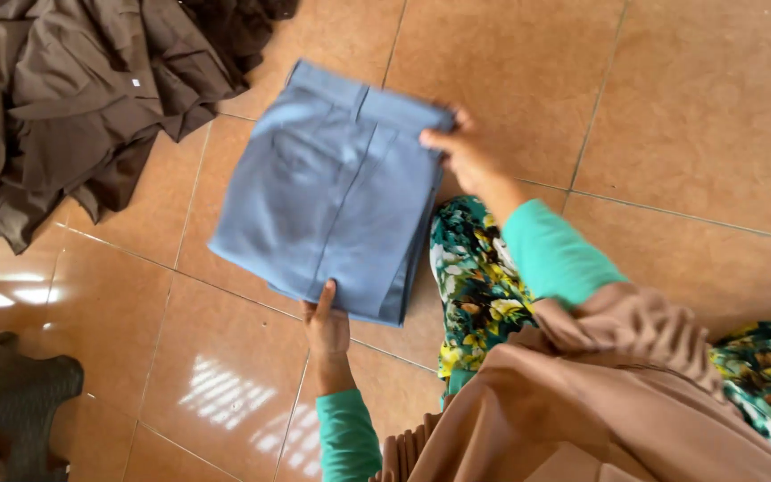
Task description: The person sits on a tiled floor and folds several pairs of grey trousers by hand. They smooth the fabric, fold the legs together, and then fold the trousers into neat rectangles, stacking them on the floor.
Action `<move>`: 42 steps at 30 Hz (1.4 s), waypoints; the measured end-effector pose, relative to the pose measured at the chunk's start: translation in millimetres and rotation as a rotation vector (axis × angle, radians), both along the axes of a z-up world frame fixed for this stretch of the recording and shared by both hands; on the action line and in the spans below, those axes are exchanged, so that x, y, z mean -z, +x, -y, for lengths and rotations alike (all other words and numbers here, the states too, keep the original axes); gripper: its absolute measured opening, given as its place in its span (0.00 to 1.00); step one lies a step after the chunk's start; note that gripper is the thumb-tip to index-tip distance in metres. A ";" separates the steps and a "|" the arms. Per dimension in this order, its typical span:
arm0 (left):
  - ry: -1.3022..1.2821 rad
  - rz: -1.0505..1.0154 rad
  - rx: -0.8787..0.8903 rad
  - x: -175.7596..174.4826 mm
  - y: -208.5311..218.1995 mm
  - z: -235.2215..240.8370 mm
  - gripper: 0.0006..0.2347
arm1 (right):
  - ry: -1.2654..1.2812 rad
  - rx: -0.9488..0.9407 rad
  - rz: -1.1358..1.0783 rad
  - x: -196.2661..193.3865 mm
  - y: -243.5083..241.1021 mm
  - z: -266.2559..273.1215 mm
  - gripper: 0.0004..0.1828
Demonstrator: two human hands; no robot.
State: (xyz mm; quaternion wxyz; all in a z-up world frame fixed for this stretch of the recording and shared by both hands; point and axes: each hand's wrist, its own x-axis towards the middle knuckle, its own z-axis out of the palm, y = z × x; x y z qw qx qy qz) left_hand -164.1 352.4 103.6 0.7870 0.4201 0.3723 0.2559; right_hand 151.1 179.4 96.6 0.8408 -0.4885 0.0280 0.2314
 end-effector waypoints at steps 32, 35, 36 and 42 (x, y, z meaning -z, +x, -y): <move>1.715 -0.887 0.132 32.8 163.7 46.1 0.25 | -1.505 -0.128 1.385 36.4 -26.8 -12.1 0.34; 1.793 -0.925 0.265 54.4 194.5 47.1 0.26 | -1.488 -0.170 1.367 39.1 -27.0 -8.4 0.36; 1.772 -0.951 0.316 66.8 201.2 45.1 0.26 | -1.480 -0.194 1.344 43.2 -26.5 -7.1 0.36; 1.798 -0.937 0.341 68.1 221.9 56.5 0.26 | -1.452 -0.078 1.291 60.5 -8.4 14.6 0.36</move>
